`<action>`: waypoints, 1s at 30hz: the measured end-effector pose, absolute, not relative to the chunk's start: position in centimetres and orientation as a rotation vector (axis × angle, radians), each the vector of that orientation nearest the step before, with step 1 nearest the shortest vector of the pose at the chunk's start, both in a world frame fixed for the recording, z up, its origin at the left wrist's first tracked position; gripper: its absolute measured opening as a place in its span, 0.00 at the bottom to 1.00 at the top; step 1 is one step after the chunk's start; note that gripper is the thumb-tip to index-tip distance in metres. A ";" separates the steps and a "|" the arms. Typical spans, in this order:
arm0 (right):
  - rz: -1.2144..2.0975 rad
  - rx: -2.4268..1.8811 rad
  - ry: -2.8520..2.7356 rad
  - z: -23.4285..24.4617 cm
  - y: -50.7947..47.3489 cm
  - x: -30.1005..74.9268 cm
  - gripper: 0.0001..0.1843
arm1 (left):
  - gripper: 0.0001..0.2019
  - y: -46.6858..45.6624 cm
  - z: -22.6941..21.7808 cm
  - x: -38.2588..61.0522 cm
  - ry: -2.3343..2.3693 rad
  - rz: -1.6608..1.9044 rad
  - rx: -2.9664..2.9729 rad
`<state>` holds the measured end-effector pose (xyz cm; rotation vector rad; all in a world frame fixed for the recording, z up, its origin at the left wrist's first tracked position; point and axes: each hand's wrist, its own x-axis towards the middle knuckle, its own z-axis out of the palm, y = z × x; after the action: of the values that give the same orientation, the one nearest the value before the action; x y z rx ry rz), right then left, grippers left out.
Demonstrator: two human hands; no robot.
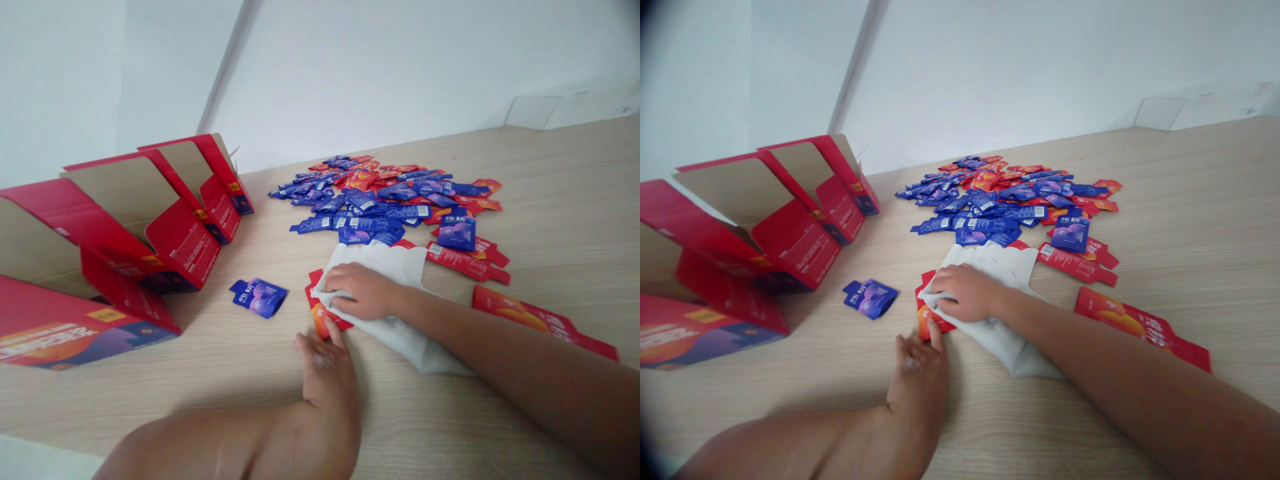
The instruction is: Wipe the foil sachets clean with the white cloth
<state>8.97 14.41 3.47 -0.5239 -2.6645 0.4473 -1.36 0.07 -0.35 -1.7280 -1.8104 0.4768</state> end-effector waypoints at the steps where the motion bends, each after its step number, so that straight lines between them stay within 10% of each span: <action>1: 0.447 -0.523 -2.665 3.5 14.4 9.0 0.08 | 0.24 0.1 -0.3 -1.3 -1.808 0.489 -1.722; 30: 0.447 -0.516 -2.664 3.5 14.4 9.0 0.08 | 0.25 0.1 -0.5 -1.6 -1.865 0.380 -1.792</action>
<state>8.98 14.43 3.53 -0.5165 -2.6636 0.4474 -1.61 0.13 -0.50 -1.7925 -1.8649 0.3796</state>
